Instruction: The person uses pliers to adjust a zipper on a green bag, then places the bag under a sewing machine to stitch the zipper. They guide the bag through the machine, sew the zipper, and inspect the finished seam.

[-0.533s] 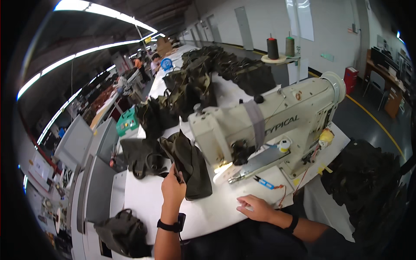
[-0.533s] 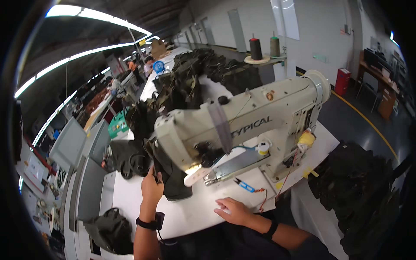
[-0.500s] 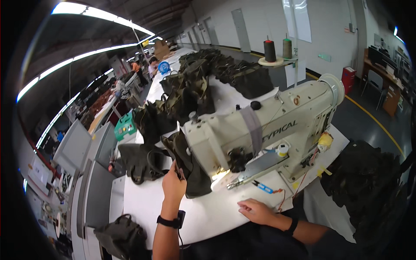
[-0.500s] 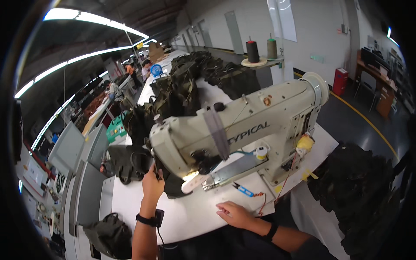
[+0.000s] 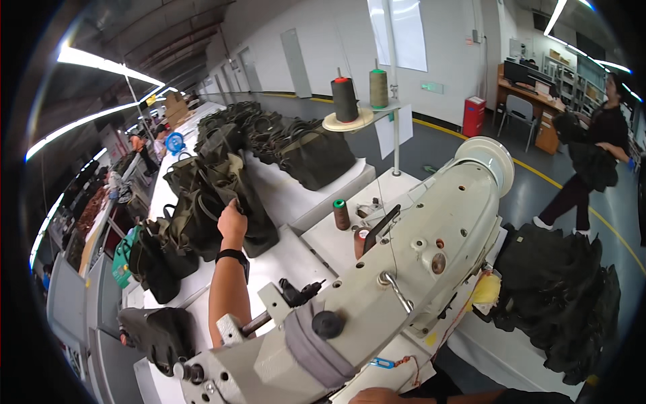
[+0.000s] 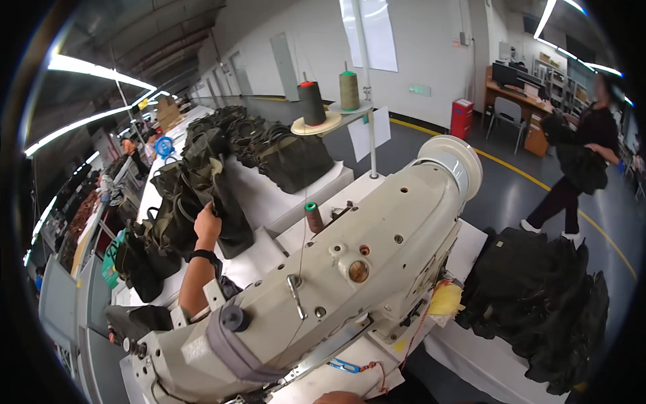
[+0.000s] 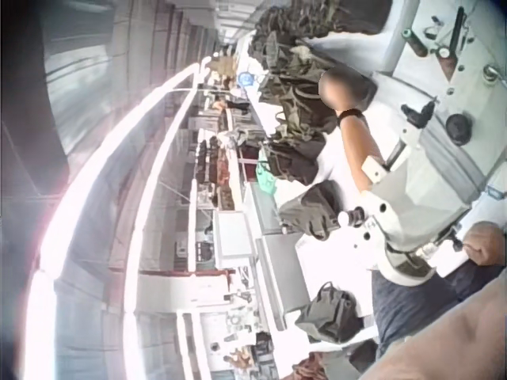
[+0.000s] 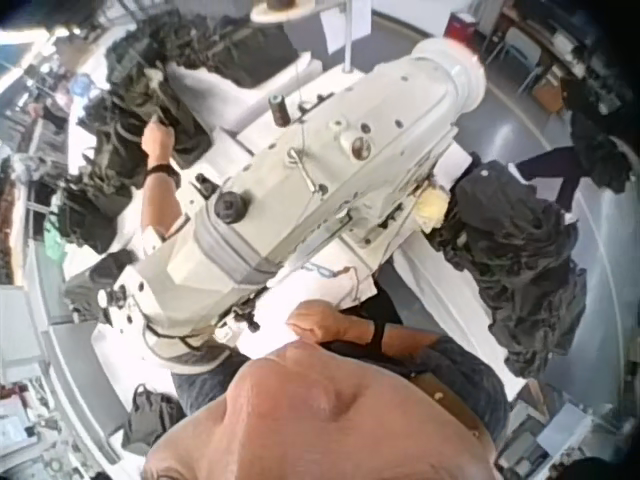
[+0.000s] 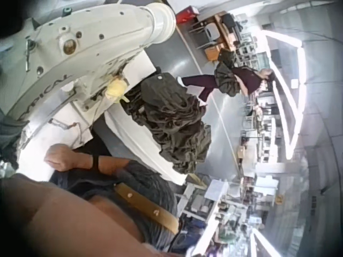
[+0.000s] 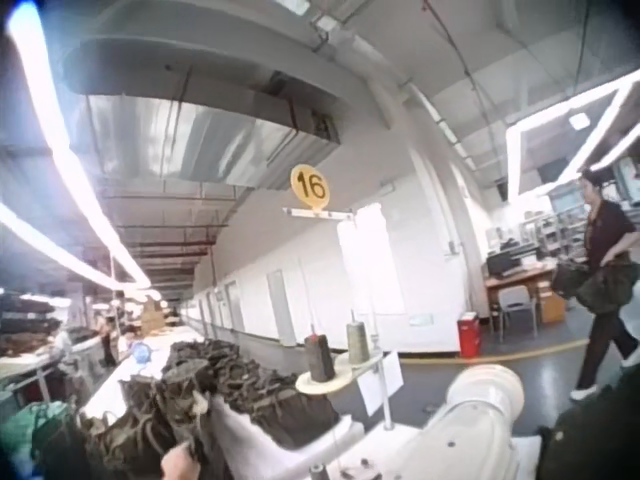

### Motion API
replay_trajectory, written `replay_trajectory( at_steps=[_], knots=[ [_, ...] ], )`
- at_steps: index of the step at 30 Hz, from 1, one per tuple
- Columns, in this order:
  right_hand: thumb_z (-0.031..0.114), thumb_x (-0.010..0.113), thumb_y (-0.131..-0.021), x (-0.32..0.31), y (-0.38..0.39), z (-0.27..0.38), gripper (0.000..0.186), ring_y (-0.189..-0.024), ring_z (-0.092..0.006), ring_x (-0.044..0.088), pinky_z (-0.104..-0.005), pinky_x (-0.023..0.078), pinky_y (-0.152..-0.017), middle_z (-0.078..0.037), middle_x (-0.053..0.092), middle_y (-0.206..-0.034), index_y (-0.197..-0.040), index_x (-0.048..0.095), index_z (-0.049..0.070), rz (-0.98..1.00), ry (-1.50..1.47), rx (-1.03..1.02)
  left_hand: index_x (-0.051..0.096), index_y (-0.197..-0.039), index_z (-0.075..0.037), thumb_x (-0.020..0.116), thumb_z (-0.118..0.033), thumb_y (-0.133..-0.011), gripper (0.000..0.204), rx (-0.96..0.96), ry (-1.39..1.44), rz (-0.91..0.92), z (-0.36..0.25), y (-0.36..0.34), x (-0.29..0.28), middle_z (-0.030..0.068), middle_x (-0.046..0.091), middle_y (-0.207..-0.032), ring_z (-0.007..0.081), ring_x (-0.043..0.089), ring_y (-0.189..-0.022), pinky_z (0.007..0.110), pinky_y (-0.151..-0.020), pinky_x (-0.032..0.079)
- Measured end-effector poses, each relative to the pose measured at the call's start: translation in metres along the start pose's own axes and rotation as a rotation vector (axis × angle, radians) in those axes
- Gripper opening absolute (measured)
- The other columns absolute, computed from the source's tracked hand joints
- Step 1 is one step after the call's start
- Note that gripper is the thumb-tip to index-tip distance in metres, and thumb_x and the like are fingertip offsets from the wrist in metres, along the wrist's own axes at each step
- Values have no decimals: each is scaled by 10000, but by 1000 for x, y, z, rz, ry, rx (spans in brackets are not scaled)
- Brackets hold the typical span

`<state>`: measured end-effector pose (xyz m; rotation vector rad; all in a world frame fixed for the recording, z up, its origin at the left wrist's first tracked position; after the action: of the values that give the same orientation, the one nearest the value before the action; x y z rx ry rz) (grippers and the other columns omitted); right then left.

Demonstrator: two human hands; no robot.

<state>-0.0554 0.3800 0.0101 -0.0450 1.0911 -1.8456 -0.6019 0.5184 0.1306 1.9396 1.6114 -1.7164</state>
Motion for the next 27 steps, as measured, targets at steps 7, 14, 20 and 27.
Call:
replay_trajectory(
  at_steps=[7, 14, 20, 27],
  knots=[
    [95, 748, -886, 9, 2, -6, 95, -749, -315, 699, -428, 562, -640, -118, 733, -903, -950, 744, 24, 34, 19, 28, 707, -1228, -1, 545, -171, -993, 332, 215, -92, 320, 4, 26, -18, 270, 744, -1073, 464, 695, -1033, 523, -882, 557],
    [82, 750, -888, 11, 9, 2, 77, -749, -321, 699, -429, 562, -634, -130, 719, -884, -936, 738, 23, 41, 117, -14, 694, -1245, 74, 617, -197, -1003, 371, 421, 20, 81, 21, 60, -99, 324, 727, -998, 479, 712, -957, 483, -832, 572],
    [135, 742, -933, -1, 16, -2, 120, -746, -310, 710, -431, 583, -656, -133, 736, -863, -886, 760, 26, -7, 79, 12, 640, -1349, 39, 695, -232, -974, 467, 257, 63, -152, 66, 7, -100, 311, 693, -1174, 442, 705, -1064, 465, -920, 564],
    [128, 726, -928, 20, 0, -2, 89, -799, -290, 707, -390, 565, -714, -101, 734, -899, -975, 750, 56, 49, 124, -8, 628, -1384, -25, 723, -279, -958, 504, 188, 142, -180, 74, -10, -126, 263, 684, -1292, 398, 703, -1130, 466, -958, 567]
  ],
)
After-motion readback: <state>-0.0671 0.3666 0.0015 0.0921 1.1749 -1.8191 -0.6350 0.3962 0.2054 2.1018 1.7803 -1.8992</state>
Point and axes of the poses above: each hand's wrist, its own y-axis away from the middle knuckle, its own x-axis out of the palm, z = x × y, the point moved 10 cm from there along -y, towards the middle knuckle
